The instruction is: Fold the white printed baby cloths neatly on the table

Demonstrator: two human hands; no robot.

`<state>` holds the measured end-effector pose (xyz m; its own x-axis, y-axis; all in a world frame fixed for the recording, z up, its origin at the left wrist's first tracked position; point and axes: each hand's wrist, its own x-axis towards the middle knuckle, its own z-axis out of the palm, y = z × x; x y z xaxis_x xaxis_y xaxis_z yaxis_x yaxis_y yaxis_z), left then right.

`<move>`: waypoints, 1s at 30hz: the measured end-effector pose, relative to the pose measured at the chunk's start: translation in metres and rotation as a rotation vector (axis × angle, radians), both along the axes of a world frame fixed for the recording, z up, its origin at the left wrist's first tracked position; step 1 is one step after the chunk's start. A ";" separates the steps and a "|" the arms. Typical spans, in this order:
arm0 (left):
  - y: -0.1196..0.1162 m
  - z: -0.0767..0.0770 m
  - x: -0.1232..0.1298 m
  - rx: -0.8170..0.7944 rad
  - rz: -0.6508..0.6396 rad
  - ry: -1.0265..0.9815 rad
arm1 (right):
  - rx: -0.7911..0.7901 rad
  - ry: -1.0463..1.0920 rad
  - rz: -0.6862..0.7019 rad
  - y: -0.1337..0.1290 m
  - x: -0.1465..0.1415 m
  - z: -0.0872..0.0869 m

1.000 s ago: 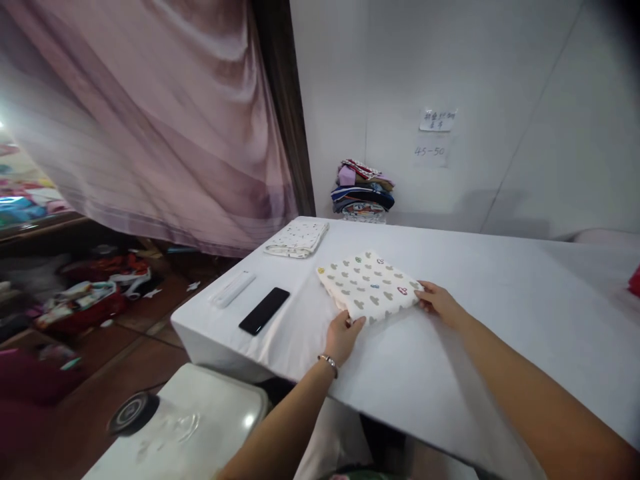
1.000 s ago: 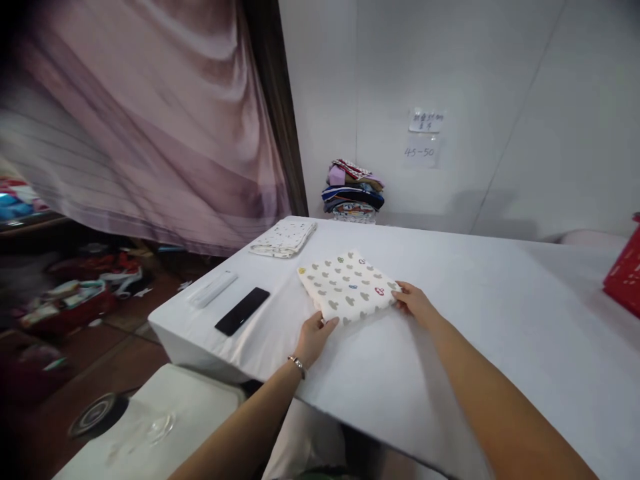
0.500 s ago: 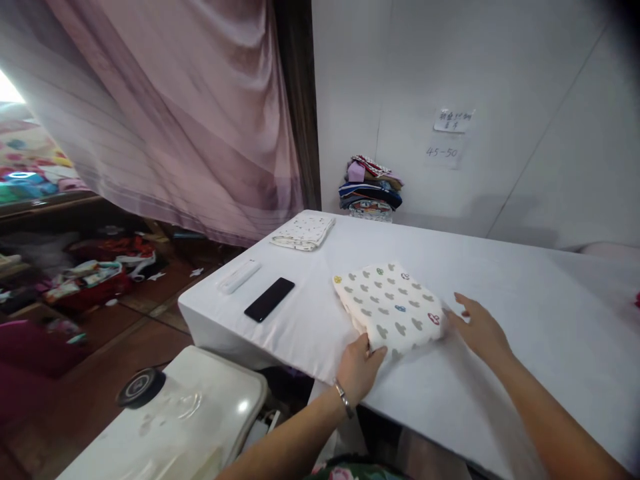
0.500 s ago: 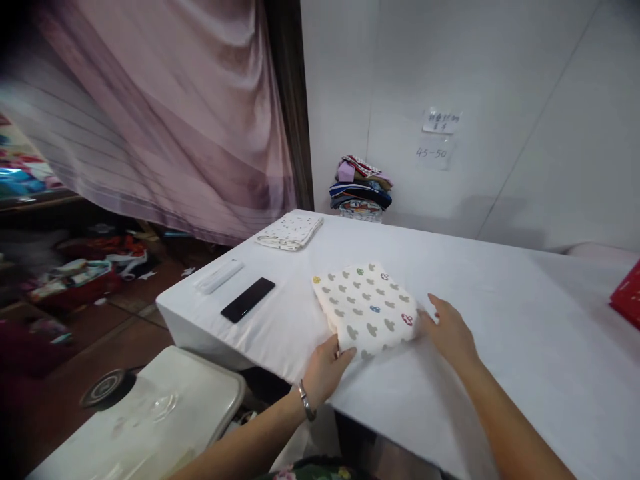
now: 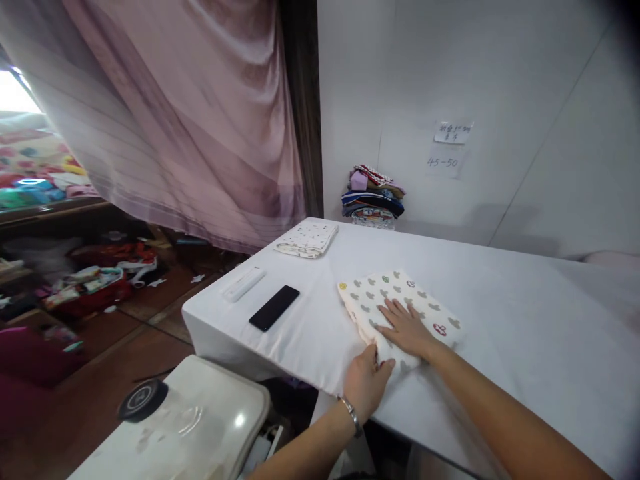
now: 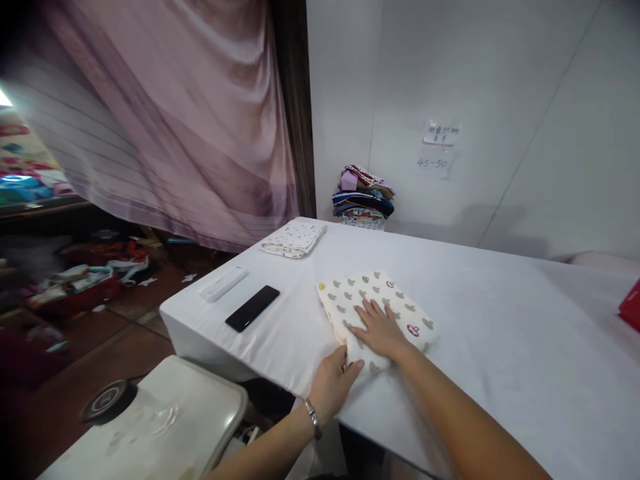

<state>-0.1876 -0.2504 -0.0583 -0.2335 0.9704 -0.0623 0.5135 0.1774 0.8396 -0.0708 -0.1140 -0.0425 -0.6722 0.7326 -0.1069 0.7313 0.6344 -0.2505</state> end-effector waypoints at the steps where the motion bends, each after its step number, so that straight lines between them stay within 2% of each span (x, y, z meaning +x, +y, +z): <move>1: 0.000 0.000 -0.001 0.009 -0.012 -0.010 | -0.026 0.003 -0.005 0.000 -0.001 0.005; 3: 0.001 0.000 -0.002 0.029 -0.036 -0.036 | -0.045 0.020 -0.012 -0.001 -0.007 0.018; 5: 0.002 0.000 -0.002 0.035 -0.039 -0.043 | 0.006 0.049 0.011 0.001 -0.020 0.030; 7: 0.002 0.000 -0.002 0.028 -0.033 -0.031 | 0.043 0.044 0.054 0.007 -0.035 0.034; 11: 0.000 -0.003 0.003 -0.016 0.008 0.033 | -0.020 -0.019 0.086 0.018 -0.057 0.021; 15: -0.008 -0.003 0.001 -0.026 -0.001 0.025 | -0.014 -0.011 0.082 0.021 -0.057 0.011; 17: -0.011 0.004 -0.006 -0.006 -0.034 -0.022 | -0.016 -0.005 0.076 0.020 -0.056 0.011; 19: -0.008 0.018 -0.017 0.026 -0.012 0.002 | -0.015 0.006 0.075 0.019 -0.056 0.011; 22: 0.014 0.045 -0.030 0.192 0.086 0.252 | -0.009 0.031 0.083 0.020 -0.058 0.012; 24: 0.041 0.055 -0.034 0.340 -0.002 0.406 | -0.009 0.057 0.106 0.022 -0.058 0.015; 25: 0.056 0.056 -0.034 0.349 -0.043 0.467 | -0.012 0.065 0.114 0.025 -0.056 0.017; 28: 0.093 0.041 -0.037 0.183 0.016 0.598 | 0.011 0.078 0.060 0.035 -0.035 0.025; 30: 0.107 0.025 -0.041 0.053 0.043 0.629 | 0.085 0.082 -0.051 0.041 -0.010 0.026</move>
<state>-0.2290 -0.1438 -0.0337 -0.2483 0.9575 0.1471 0.9051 0.1752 0.3873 -0.0805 -0.0734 -0.0167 -0.6378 0.7701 0.0105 0.7424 0.6184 -0.2579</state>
